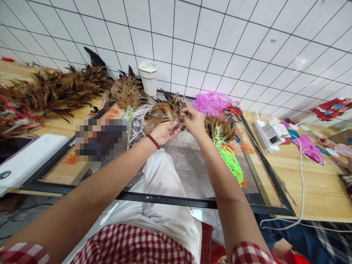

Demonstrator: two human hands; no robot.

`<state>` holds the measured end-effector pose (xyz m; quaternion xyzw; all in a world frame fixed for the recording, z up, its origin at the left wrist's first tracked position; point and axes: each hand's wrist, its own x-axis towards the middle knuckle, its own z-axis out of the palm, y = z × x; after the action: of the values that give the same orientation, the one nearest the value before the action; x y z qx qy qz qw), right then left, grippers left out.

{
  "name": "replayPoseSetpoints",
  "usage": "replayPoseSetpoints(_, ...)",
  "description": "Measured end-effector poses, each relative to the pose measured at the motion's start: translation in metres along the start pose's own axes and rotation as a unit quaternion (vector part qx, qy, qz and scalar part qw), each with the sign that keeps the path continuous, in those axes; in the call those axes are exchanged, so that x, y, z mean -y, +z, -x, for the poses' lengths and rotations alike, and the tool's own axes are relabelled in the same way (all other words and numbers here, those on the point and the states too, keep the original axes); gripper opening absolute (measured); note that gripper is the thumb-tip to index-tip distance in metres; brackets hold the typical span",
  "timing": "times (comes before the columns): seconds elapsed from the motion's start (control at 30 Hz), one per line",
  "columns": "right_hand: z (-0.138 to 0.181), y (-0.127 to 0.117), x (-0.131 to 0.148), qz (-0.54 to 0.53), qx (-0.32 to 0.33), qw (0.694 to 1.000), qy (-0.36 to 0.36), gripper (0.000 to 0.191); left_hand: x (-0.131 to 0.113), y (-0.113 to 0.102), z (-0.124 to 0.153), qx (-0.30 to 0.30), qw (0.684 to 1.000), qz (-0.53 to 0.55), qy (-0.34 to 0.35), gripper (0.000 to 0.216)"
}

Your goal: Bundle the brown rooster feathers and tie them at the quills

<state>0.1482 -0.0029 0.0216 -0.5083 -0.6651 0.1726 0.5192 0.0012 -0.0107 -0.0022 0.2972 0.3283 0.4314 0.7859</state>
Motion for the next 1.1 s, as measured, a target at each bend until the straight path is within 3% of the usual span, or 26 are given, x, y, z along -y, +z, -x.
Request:
replayPoseSetpoints(0.17,0.003,-0.005,0.008,0.038,0.019,0.998,-0.048,0.016,-0.004,-0.003,-0.005,-0.025,0.997,0.059,-0.035,0.015)
replayPoseSetpoints(0.27,0.003,-0.004,0.012,0.007,0.05,0.998,-0.046,0.018,-0.007,0.001,-0.003,-0.058,0.995,0.074,-0.037,0.02)
replayPoseSetpoints(0.4,0.001,0.009,0.001,-0.106,0.029,0.992,0.059,0.062,-0.008,0.005,0.001,-0.079,0.992,0.094,0.006,0.019)
replayPoseSetpoints(0.47,0.0,0.015,-0.006,-0.147,-0.006,0.979,0.141,0.072,-0.008,0.006,0.003,-0.089,0.99,0.105,0.032,0.017)
replayPoseSetpoints(0.57,0.001,0.019,-0.01,-0.178,-0.008,0.958,0.225,0.063,-0.008,0.006,0.003,-0.096,0.986,0.122,0.067,0.013)
replayPoseSetpoints(0.7,0.005,0.018,-0.001,-0.195,0.08,0.94,0.27,0.052,-0.008,0.004,0.0,-0.093,0.98,0.141,0.101,0.012)
replayPoseSetpoints(0.8,0.009,0.022,0.006,-0.238,0.1,0.933,0.251,0.046,-0.005,0.001,-0.002,-0.088,0.981,0.124,0.119,0.009)
replayPoseSetpoints(0.9,0.01,0.027,0.007,-0.253,0.048,0.948,0.188,0.036,-0.001,0.001,-0.003,-0.071,0.986,0.054,0.138,0.008)
replayPoseSetpoints(1.0,0.009,0.028,0.005,-0.207,0.005,0.97,0.129,0.03,0.003,0.002,-0.004,-0.055,0.986,-0.029,0.155,0.013)
replayPoseSetpoints(1.1,0.008,0.024,0.008,-0.154,0.028,0.982,0.108,0.025,0.004,0.004,-0.005,-0.053,0.981,-0.088,0.165,0.016)
